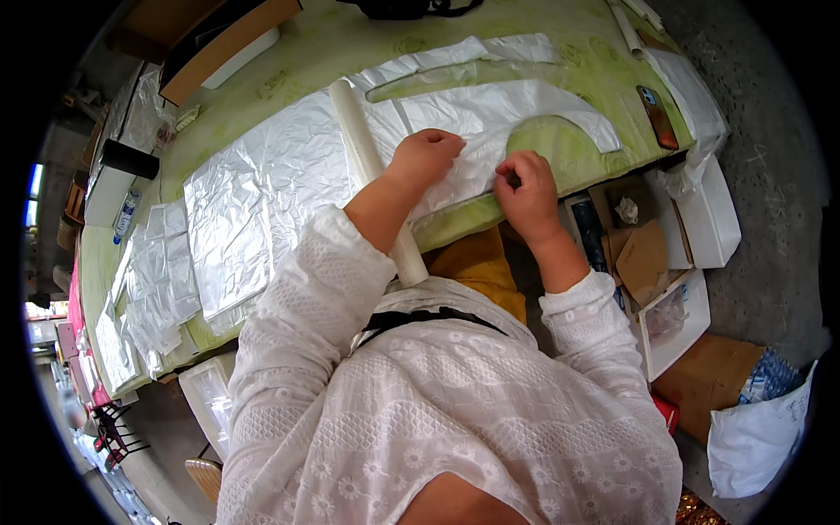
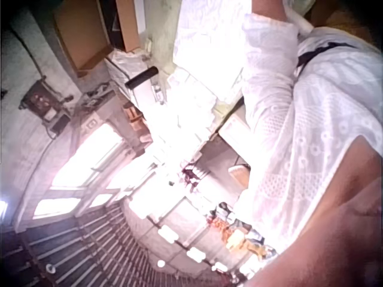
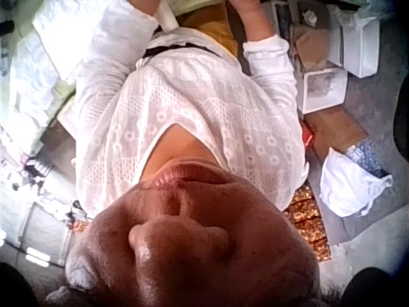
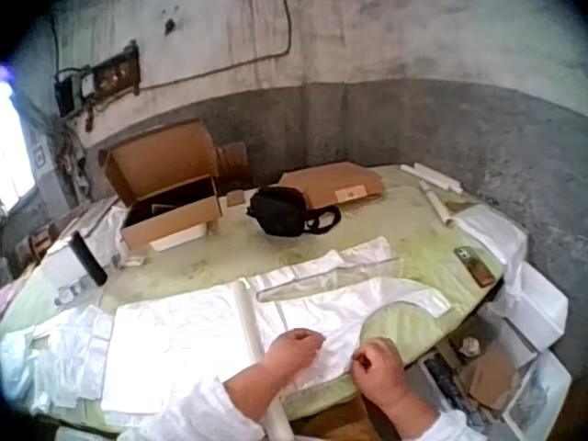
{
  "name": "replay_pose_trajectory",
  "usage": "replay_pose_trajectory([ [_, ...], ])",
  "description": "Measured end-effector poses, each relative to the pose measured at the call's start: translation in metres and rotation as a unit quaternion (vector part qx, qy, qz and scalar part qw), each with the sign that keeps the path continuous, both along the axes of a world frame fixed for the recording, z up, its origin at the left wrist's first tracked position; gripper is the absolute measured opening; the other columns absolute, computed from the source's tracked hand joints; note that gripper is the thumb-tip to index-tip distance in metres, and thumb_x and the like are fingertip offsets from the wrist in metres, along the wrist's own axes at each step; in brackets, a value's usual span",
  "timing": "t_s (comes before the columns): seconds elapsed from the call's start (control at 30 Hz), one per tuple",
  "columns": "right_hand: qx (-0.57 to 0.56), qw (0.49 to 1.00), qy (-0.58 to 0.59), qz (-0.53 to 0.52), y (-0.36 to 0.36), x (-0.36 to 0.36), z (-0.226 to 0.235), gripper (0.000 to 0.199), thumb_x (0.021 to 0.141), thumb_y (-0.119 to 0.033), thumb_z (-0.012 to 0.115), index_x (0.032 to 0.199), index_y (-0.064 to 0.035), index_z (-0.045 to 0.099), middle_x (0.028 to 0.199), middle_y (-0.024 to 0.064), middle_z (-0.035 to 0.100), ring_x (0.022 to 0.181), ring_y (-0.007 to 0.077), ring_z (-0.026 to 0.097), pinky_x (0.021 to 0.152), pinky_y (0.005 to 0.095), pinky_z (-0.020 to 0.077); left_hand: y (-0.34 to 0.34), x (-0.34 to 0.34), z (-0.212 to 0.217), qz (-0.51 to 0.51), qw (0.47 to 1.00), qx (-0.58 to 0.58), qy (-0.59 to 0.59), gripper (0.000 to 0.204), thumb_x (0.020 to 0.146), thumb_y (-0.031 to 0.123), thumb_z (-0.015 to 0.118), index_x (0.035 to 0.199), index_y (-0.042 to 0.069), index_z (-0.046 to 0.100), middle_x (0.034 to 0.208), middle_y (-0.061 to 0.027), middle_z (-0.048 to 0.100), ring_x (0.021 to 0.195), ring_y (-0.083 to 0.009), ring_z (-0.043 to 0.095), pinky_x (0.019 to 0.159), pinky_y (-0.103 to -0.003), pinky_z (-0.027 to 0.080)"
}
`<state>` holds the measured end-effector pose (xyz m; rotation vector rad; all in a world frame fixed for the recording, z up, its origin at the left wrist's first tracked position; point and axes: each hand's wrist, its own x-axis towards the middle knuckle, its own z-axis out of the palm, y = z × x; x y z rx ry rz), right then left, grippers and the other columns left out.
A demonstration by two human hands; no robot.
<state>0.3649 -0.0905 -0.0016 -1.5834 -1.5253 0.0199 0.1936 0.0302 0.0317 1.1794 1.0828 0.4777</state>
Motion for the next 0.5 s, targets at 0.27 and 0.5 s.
replay_pose_trajectory([
  [0.27,0.066,0.995,0.006,0.074,0.001,-0.015,0.032,0.015,0.075,-0.002,0.067,0.089,-0.0049,0.067,0.099,0.0129,0.069,0.097,0.0354,0.061,0.087,0.0426,0.0507,-0.028,-0.005,0.011,0.045,0.996,0.049,-0.053,0.020,0.095,0.021,0.071,0.107,0.005,0.069,0.094,0.0036,0.065,0.081,-0.0054,0.054,0.075,-0.021,0.045],
  [0.5,-0.034,0.997,-0.071,-0.022,0.073,0.025,0.001,0.049,0.081,-0.005,0.067,0.130,-0.0028,0.062,0.121,0.0202,0.067,0.113,0.0398,0.059,0.100,0.0458,0.0480,-0.031,-0.005,0.018,-0.022,0.998,0.059,0.010,0.021,0.097,0.023,0.070,0.108,0.004,0.069,0.096,0.0038,0.066,0.086,-0.0052,0.055,0.077,-0.022,0.045],
])
